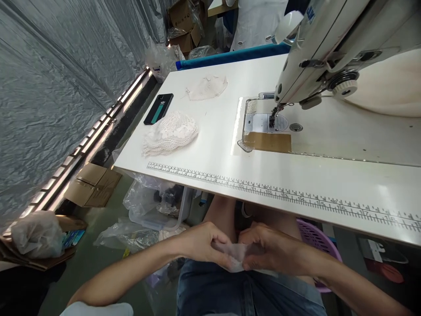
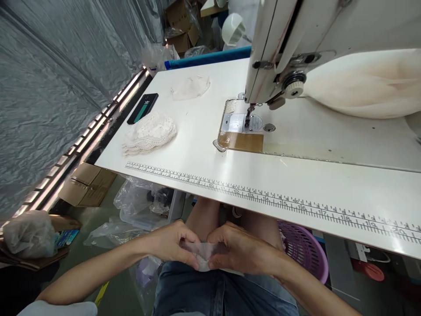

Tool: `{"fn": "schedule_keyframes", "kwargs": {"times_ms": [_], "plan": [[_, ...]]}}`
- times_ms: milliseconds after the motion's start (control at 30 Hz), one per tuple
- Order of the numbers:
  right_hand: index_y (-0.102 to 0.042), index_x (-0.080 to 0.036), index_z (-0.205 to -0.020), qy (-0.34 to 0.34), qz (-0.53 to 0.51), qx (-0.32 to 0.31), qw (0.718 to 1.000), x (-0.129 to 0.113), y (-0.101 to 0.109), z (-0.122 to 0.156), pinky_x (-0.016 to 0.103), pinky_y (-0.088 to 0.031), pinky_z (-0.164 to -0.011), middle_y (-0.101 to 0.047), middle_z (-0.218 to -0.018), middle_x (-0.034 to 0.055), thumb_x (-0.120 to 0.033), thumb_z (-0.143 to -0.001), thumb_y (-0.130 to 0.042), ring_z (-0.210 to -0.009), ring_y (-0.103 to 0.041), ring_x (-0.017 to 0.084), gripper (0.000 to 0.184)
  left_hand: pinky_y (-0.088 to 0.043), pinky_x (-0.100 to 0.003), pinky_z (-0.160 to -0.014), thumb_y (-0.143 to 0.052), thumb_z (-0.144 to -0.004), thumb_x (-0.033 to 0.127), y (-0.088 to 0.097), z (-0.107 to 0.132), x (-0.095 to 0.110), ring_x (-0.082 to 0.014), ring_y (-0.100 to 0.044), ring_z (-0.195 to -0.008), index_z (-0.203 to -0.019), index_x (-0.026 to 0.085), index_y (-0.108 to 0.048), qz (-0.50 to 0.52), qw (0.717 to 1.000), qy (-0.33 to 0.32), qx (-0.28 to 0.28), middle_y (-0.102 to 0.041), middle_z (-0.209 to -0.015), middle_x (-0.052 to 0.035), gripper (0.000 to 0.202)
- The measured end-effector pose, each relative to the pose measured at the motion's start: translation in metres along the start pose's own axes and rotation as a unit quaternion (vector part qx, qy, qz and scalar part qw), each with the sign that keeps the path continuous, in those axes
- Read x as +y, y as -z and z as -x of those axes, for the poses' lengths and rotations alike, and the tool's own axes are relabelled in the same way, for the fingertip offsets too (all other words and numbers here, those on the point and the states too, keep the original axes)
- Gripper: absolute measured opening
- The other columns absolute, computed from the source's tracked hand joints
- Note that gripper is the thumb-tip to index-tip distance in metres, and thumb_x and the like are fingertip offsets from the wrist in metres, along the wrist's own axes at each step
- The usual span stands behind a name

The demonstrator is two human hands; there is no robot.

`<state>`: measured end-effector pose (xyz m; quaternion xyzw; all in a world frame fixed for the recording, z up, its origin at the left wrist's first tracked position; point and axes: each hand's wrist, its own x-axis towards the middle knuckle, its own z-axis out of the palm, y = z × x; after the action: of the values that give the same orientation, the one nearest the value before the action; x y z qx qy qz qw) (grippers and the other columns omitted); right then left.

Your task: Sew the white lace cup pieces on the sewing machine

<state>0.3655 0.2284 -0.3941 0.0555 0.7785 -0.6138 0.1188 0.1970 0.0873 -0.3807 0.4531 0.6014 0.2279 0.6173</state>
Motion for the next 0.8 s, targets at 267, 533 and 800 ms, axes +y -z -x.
{"fn": "schedule_keyframes", "kwargs": {"times_ms": [267, 533, 800], "plan": [[-0.055, -0.020, -0.104, -0.042, -0.236, -0.014, 0.971, 0.018, 0.006, 0.023, 0.023, -0.044, -0.065, -0.058, -0.084, -0.0012, -0.036, -0.071, -0.074, -0.075, -0.054, 0.012, 0.041, -0.046, -0.019, -0.063, -0.075, -0.067, 0.032, 0.004, -0.004, -0.009, -0.0128, -0.061, -0.065, -0.085, 0.014, -0.075, 0.111, 0.993, 0.035, -0.010, -0.070, -0.073, -0.0057, 0.026], [-0.055, -0.018, -0.099, -0.029, -0.338, 0.027, 0.940, 0.028, -0.007, 0.020, 0.024, -0.041, -0.067, -0.060, -0.082, -0.0006, -0.029, -0.074, -0.073, -0.074, -0.053, 0.012, 0.033, -0.041, -0.016, -0.054, -0.077, -0.065, 0.029, 0.005, 0.000, -0.009, -0.0100, -0.057, -0.059, -0.082, 0.012, -0.075, 0.110, 0.991, 0.066, 0.022, -0.069, -0.067, -0.0053, 0.024], [-0.057, -0.017, -0.092, -0.033, -0.344, 0.066, 0.936, 0.035, -0.016, 0.021, 0.025, -0.040, -0.066, -0.064, -0.083, 0.0016, -0.036, -0.081, -0.064, -0.074, -0.054, 0.013, 0.023, -0.037, -0.016, -0.050, -0.076, -0.065, 0.029, 0.002, 0.007, -0.009, -0.0079, -0.051, -0.054, -0.079, 0.012, -0.075, 0.091, 0.992, 0.081, 0.044, -0.067, -0.064, -0.0039, 0.022]]}}
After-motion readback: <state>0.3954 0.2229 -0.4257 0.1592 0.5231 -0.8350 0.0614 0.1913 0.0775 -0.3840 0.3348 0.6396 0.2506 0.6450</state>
